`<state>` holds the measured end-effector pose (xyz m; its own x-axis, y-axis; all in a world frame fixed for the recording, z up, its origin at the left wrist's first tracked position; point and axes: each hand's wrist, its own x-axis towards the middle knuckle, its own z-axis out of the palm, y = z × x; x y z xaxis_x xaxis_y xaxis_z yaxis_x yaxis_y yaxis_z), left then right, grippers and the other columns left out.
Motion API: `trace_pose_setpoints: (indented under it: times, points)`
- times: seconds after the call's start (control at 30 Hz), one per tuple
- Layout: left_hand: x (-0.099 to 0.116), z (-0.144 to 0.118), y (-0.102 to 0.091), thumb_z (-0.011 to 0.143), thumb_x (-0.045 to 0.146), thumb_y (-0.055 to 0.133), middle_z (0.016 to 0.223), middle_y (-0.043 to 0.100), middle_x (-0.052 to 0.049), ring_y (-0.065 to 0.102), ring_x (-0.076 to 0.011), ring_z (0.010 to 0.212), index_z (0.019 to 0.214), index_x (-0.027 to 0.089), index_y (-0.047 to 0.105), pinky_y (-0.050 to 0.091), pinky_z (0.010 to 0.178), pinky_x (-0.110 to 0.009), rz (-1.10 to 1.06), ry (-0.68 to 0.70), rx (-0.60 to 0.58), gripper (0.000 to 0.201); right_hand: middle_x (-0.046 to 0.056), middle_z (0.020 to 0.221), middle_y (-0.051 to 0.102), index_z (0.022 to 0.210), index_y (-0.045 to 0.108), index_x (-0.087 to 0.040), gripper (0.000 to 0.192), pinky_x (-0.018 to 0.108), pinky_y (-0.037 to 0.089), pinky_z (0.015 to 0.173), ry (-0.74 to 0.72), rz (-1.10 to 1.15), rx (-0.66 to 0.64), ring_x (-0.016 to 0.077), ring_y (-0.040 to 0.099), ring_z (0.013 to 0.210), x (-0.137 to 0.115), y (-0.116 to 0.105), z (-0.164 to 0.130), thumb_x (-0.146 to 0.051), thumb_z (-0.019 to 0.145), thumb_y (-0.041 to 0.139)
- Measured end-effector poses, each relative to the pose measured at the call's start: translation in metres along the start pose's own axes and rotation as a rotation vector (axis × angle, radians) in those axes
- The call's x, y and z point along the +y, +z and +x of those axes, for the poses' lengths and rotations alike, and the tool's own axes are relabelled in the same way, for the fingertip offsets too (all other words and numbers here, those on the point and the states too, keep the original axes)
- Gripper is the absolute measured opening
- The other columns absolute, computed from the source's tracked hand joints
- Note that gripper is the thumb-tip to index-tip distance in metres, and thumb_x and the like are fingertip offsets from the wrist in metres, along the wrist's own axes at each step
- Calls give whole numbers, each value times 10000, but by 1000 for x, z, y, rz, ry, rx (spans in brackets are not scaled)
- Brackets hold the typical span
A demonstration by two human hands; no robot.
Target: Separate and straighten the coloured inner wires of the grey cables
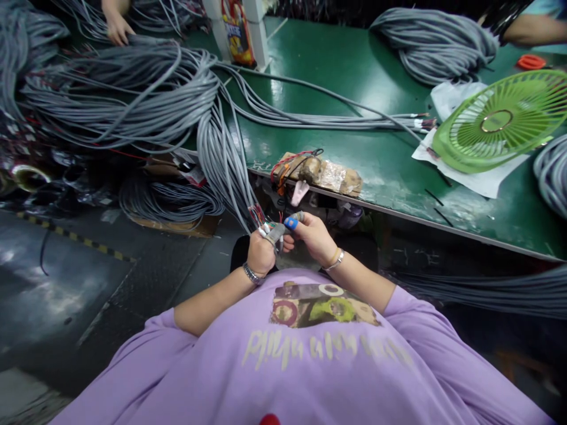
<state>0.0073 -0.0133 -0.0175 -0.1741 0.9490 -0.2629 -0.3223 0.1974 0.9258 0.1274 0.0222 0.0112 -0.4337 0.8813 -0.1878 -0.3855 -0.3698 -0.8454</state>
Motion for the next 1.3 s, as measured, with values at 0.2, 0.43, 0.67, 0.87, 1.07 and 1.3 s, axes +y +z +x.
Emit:
trace_pose_setpoints:
  times: [0.2, 0.43, 0.67, 0.87, 1.07, 1.3]
  points:
    - [2, -2, 2, 686, 465, 719, 552, 667, -12, 614, -139, 432, 732, 152, 598, 469, 415, -219, -16, 8, 22, 339, -64, 491, 487, 651, 493, -182, 450, 217, 350, 438, -2, -63, 85, 59, 409, 441, 0, -3, 2, -493, 584, 811]
    - [5, -2, 1, 686, 442, 719, 540, 656, -19, 599, -122, 416, 677, 138, 614, 463, 410, -206, -24, 44, 65, 322, -48, 542, 500, 633, 566, -154, 417, 203, 318, 465, -19, -100, 148, 54, 395, 495, 11, -19, 5, -462, 558, 837]
    - [9, -2, 2, 683, 424, 713, 524, 636, 8, 569, -102, 387, 700, 145, 625, 450, 383, -195, -24, 54, 95, 293, -62, 550, 467, 663, 547, -158, 452, 182, 358, 471, 40, 54, 221, 39, 370, 478, 12, -35, 7, -552, 626, 767]
    - [10, -3, 0, 683, 433, 711, 500, 617, 19, 544, -93, 370, 697, 156, 620, 439, 369, -188, 14, 49, 51, 291, -48, 603, 509, 726, 569, -159, 445, 169, 353, 443, 81, 42, 175, 42, 404, 485, 5, -40, 12, -560, 650, 746]
    - [7, -4, -7, 673, 443, 723, 491, 613, 8, 529, -94, 369, 644, 159, 625, 424, 369, -195, 137, 21, -85, 302, 13, 714, 628, 754, 621, -149, 358, 182, 444, 484, 176, -191, -1, 71, 518, 557, -17, -38, 17, -470, 676, 759]
    - [4, -5, -11, 691, 443, 716, 469, 606, -6, 522, -99, 363, 583, 159, 616, 419, 376, -205, 216, 17, -150, 320, -17, 594, 590, 667, 601, -133, 186, 181, 378, 468, 109, -440, -130, 70, 486, 520, -26, -29, 24, -278, 668, 717]
